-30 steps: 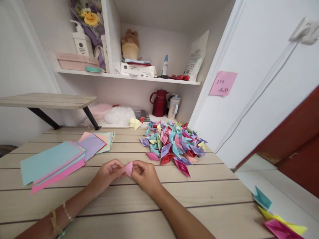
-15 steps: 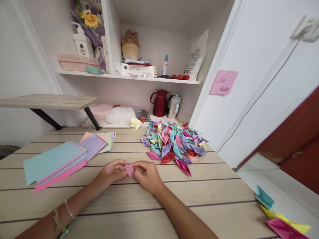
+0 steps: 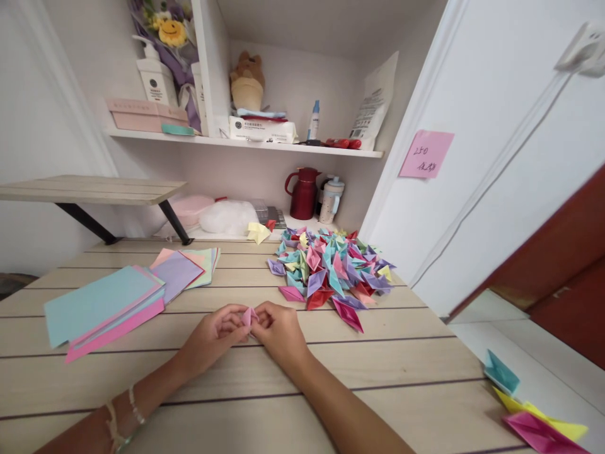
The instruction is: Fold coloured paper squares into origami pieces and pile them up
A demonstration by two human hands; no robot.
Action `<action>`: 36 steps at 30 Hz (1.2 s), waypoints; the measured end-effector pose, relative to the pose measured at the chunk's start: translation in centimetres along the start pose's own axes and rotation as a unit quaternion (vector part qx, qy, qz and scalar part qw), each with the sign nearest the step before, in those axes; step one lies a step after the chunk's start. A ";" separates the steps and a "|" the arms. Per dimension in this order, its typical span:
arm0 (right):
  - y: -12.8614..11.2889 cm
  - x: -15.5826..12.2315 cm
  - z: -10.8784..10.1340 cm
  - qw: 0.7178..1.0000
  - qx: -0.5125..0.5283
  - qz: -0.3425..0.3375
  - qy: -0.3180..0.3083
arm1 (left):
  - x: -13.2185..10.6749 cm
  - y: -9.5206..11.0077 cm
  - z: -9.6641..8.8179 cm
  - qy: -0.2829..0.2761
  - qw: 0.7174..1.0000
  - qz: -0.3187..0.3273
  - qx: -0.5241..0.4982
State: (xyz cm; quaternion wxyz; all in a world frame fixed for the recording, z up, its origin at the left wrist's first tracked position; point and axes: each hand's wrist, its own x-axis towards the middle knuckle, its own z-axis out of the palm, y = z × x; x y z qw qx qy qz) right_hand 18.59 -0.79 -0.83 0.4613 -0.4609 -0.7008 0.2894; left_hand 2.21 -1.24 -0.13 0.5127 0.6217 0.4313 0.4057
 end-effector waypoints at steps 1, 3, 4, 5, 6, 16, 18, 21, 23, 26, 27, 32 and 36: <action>0.0 0.0 0.0 1.000 -0.008 -0.008 -0.001 | 0.0 0.0 0.1 0.013 1.000 0.003 0.010; -0.2 -0.1 0.0 0.999 -0.027 -0.029 0.004 | -0.1 0.0 0.2 0.039 0.999 0.014 0.027; -0.3 -0.1 0.0 0.999 -0.037 -0.039 0.008 | -0.1 0.0 0.2 0.049 0.998 0.021 0.036; -0.4 -0.1 0.0 0.998 -0.044 -0.046 0.011 | -0.1 0.1 0.2 0.054 0.997 0.029 0.047; -0.6 -0.1 0.0 0.998 -0.047 -0.051 0.014 | -0.2 0.2 0.2 0.054 0.996 0.037 0.057; 0.2 0.0 0.6 0.986 0.164 0.038 -0.003 | 0.1 0.6 -0.2 0.058 0.996 0.064 -0.029; 0.6 0.2 0.5 0.983 0.177 0.039 -0.013 | 0.2 0.5 -0.5 0.044 0.994 0.055 -0.084; 0.4 0.2 0.1 0.992 0.125 -0.007 0.000 | 0.4 0.4 -0.7 0.026 0.992 0.035 -0.118; -0.1 0.1 -0.2 0.996 0.074 -0.052 0.007 | 0.5 0.3 -0.8 0.041 0.993 0.030 -0.109; -0.6 0.1 -0.5 0.997 0.034 -0.071 -0.003 | 0.6 0.1 -0.8 0.079 0.994 0.034 -0.069; -0.7 0.1 -0.6 0.997 0.033 -0.063 -0.005 | 0.6 0.1 -0.8 0.085 0.994 0.037 -0.054; -0.8 0.2 -0.7 0.998 0.001 -0.062 -0.010 | 0.1 0.6 -0.8 0.044 0.996 0.070 0.043; -0.9 0.2 -0.9 0.994 -0.043 -0.099 -0.035 | -0.1 0.8 -0.9 0.040 0.989 0.091 0.111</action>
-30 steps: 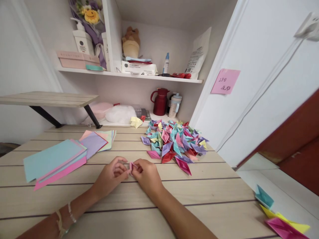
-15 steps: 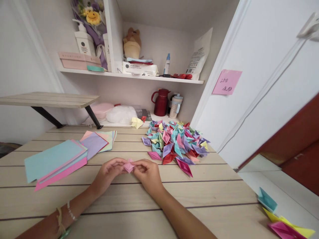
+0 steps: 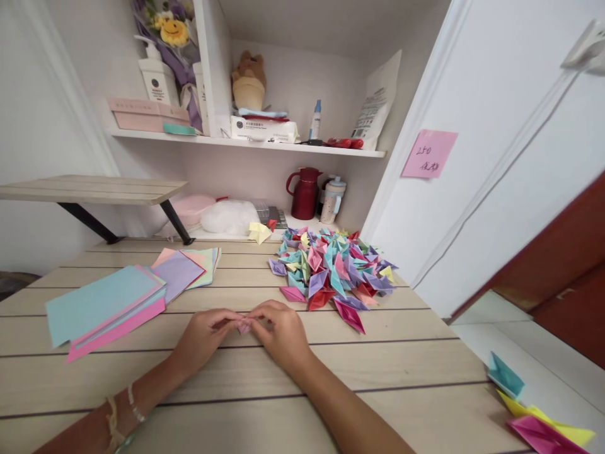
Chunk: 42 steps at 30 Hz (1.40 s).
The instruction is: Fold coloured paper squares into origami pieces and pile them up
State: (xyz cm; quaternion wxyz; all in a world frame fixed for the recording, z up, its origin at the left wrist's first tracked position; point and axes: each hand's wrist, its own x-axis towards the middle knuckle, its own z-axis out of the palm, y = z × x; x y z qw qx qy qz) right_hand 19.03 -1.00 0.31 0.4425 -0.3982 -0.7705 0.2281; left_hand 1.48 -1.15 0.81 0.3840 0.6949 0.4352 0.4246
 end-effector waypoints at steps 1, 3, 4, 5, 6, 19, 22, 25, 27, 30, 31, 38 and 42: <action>0.0 0.0 0.0 1.000 -0.005 0.002 0.000 | 0.0 0.0 0.0 0.004 1.000 -0.002 0.004; 0.1 0.0 -0.1 1.000 -0.010 0.017 -0.001 | 0.0 -0.2 0.1 0.015 1.000 -0.012 -0.002; 0.2 0.0 -0.1 1.000 -0.011 0.027 -0.001 | 0.0 -0.3 0.1 0.018 1.000 -0.018 -0.007; 0.3 0.0 -0.1 0.999 -0.011 0.036 0.001 | 0.1 -0.4 0.1 0.021 0.999 -0.023 -0.013; 0.4 0.0 0.0 0.999 -0.012 0.043 0.002 | 0.1 -0.4 0.1 0.025 0.999 -0.027 -0.019; 0.0 -0.2 1.4 0.994 0.050 0.099 -0.013 | 0.6 -0.7 0.4 0.072 0.973 -0.090 -0.202; 0.4 -0.1 1.1 0.997 0.024 0.075 0.019 | 0.8 -0.8 0.1 0.065 0.964 -0.100 -0.236; 0.7 0.0 0.4 0.998 -0.030 0.034 0.051 | 0.9 -1.3 -0.2 -0.001 0.961 -0.113 -0.254; 0.7 0.0 0.1 0.996 -0.067 0.004 0.059 | 0.9 -1.6 -0.2 -0.046 0.958 -0.120 -0.255; 0.4 -0.1 -0.1 0.991 -0.115 -0.030 0.059 | 0.8 -1.8 0.1 -0.062 0.960 -0.108 -0.249; 0.3 -0.1 -0.1 0.990 -0.127 -0.037 0.058 | 0.7 -1.7 0.1 -0.057 0.962 -0.102 -0.245; -0.1 -0.3 0.2 0.985 -0.144 0.002 0.099 | 0.8 -1.9 0.3 -0.017 0.969 -0.081 -0.233; -0.1 -0.3 0.3 0.986 -0.126 0.038 0.106 | 0.7 -2.0 0.5 -0.018 0.970 -0.079 -0.228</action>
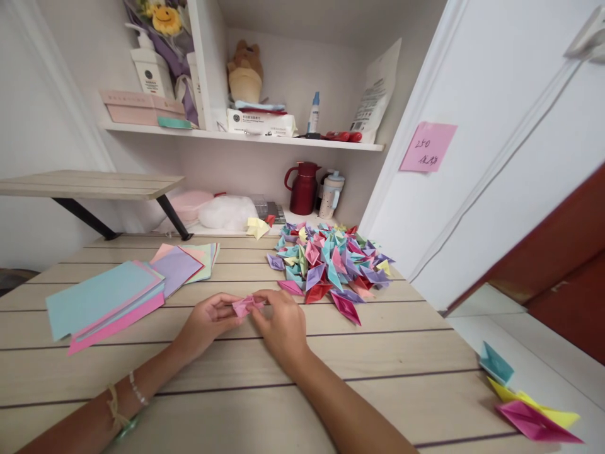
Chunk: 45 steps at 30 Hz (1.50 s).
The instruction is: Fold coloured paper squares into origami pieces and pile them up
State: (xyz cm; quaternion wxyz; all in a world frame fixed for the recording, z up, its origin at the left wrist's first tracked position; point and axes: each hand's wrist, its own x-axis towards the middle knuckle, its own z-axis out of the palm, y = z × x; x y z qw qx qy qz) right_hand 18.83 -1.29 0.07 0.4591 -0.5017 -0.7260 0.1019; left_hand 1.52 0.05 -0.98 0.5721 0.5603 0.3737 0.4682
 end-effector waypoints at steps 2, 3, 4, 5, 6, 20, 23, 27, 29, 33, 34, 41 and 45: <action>0.1 0.0 0.0 1.000 0.006 -0.002 -0.002 | -0.1 0.0 0.2 0.002 1.000 0.003 0.006; 0.1 0.1 0.1 1.000 0.005 -0.010 -0.005 | -0.1 0.1 0.2 0.003 1.000 0.007 0.010; 0.2 0.1 0.1 1.000 0.002 -0.023 -0.008 | -0.2 0.1 0.3 0.004 1.000 0.011 0.013; 0.2 0.1 0.1 0.999 -0.003 -0.037 -0.011 | -0.2 0.1 0.4 0.004 1.000 0.016 0.016; 0.2 0.0 0.1 0.999 -0.009 -0.050 -0.013 | -0.3 0.2 0.5 0.004 1.000 0.020 0.020; -0.6 -0.3 0.1 0.998 -0.025 -0.030 -0.040 | -0.4 0.3 0.7 0.019 0.998 0.033 0.043; -0.7 -0.3 0.3 0.998 0.021 -0.039 -0.044 | -0.3 0.1 0.6 0.019 0.999 0.028 0.041; -0.6 -0.2 0.6 0.997 0.056 -0.040 -0.030 | -0.4 0.1 0.6 0.013 0.999 0.023 0.040; -0.5 -0.1 0.7 0.997 0.057 -0.038 -0.031 | -0.4 0.2 0.6 0.008 0.999 0.014 0.041; -0.4 0.1 0.7 0.995 0.052 -0.069 -0.042 | -0.6 0.3 0.8 0.000 0.999 -0.004 0.036; -0.4 0.1 0.7 0.995 0.050 -0.073 -0.045 | -0.6 0.3 0.8 -0.002 0.999 -0.005 0.035; -0.8 0.1 0.3 0.994 0.041 -0.060 -0.081 | -0.6 0.3 0.9 -0.018 0.999 0.013 0.044; -0.8 0.0 0.2 0.993 0.038 -0.066 -0.086 | -0.5 0.5 0.9 -0.016 0.999 0.003 0.045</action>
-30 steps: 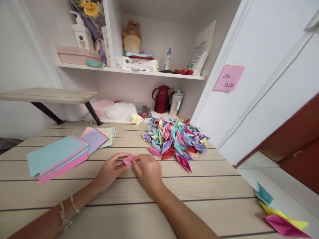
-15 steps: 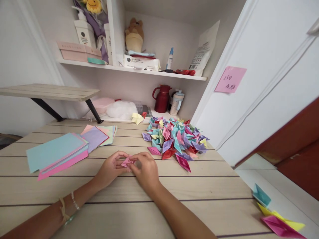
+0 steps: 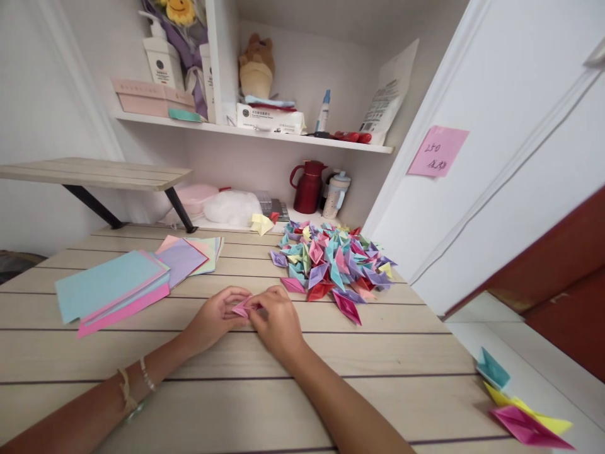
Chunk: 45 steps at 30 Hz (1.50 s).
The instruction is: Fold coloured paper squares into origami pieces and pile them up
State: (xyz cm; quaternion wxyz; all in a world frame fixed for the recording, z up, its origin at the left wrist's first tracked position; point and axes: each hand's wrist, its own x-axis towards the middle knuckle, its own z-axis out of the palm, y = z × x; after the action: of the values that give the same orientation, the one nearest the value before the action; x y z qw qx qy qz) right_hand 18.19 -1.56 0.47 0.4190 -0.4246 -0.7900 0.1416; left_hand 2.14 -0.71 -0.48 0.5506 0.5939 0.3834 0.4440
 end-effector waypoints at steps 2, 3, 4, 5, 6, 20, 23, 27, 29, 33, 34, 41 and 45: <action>0.1 0.0 0.0 1.000 0.018 0.006 -0.001 | 0.1 0.1 0.0 0.002 1.000 -0.002 0.003; 0.1 0.0 0.0 0.999 0.033 0.011 -0.001 | 0.1 0.1 -0.1 0.003 1.000 0.001 0.002; 0.1 0.0 0.0 0.998 0.052 0.018 0.000 | 0.2 0.1 -0.1 0.004 1.000 0.006 -0.002; 0.2 0.0 0.0 0.997 0.075 0.027 0.001 | 0.2 0.0 -0.1 0.006 1.000 0.011 -0.008; 0.3 0.0 0.1 0.994 0.100 0.036 0.005 | 0.3 -0.1 -0.2 0.007 1.000 0.014 -0.017; 1.4 0.3 1.6 0.964 0.227 0.112 0.083 | 0.6 0.1 -0.3 0.059 0.995 -0.052 -0.061; 1.8 0.3 1.6 0.964 0.214 0.126 0.093 | 0.7 -0.2 -0.4 0.082 0.995 -0.050 -0.025; 2.6 0.4 1.5 0.962 0.206 0.152 0.098 | 0.9 -0.3 -0.7 0.067 0.995 -0.060 -0.036; 2.8 0.5 1.4 0.962 0.209 0.148 0.093 | 1.0 -0.1 -0.8 0.058 0.993 -0.075 -0.064; 2.6 0.9 1.1 0.975 0.186 0.109 0.061 | 1.0 0.1 -0.7 0.048 0.994 -0.069 -0.073; 2.5 0.9 1.0 0.977 0.180 0.099 0.056 | 1.0 0.1 -0.7 0.039 0.995 -0.065 -0.064; 2.6 0.9 1.1 0.980 0.171 0.086 0.050 | 0.8 0.0 -0.4 0.009 0.999 -0.036 -0.014; 2.7 0.9 1.4 0.973 0.200 0.099 0.061 | 0.9 0.0 -0.6 0.013 0.998 -0.046 -0.037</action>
State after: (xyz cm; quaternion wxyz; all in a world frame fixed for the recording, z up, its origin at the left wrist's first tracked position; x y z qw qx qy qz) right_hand 18.32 0.95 -1.48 0.5265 -0.4159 -0.6728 0.3117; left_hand 1.87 0.35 -0.36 0.5868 0.5491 0.4012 0.4394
